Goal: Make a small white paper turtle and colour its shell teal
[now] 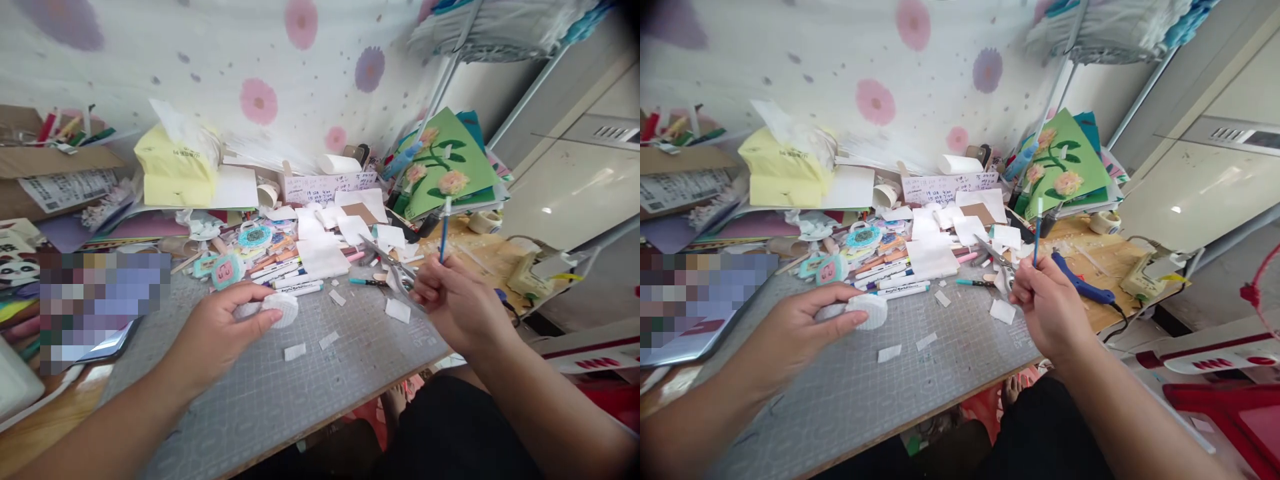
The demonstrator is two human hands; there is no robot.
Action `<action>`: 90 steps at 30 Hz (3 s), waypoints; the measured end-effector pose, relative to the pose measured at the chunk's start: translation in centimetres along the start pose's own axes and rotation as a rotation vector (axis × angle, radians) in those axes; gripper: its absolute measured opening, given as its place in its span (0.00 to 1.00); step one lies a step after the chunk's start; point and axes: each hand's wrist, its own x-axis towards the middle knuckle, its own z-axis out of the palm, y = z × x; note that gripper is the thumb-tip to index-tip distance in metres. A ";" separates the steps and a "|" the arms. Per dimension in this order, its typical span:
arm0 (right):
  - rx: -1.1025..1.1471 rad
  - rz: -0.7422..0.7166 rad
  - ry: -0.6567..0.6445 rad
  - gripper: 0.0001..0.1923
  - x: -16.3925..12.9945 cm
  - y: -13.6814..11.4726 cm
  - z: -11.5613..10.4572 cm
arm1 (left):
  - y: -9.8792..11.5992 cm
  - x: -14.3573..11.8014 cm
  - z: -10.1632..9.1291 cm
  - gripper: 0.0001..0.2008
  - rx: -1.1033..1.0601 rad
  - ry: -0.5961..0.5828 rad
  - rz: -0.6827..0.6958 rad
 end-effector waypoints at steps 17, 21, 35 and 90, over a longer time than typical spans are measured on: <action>-0.887 -0.177 -0.496 0.06 -3.8 3.1 5.6 | 0.4 0.1 -0.3 0.13 -0.016 0.027 0.051; -0.898 -0.176 -0.490 0.05 -3.7 3.5 5.9 | 0.3 0.3 -0.4 0.12 -0.024 0.021 0.069; -0.162 0.058 -0.455 0.08 -4.0 0.5 5.9 | 0.9 -0.6 0.2 0.05 -0.126 -0.148 0.204; 0.141 -0.166 -0.354 0.08 -5.5 -0.1 4.1 | 1.7 -1.7 0.0 0.07 -0.197 -0.231 0.375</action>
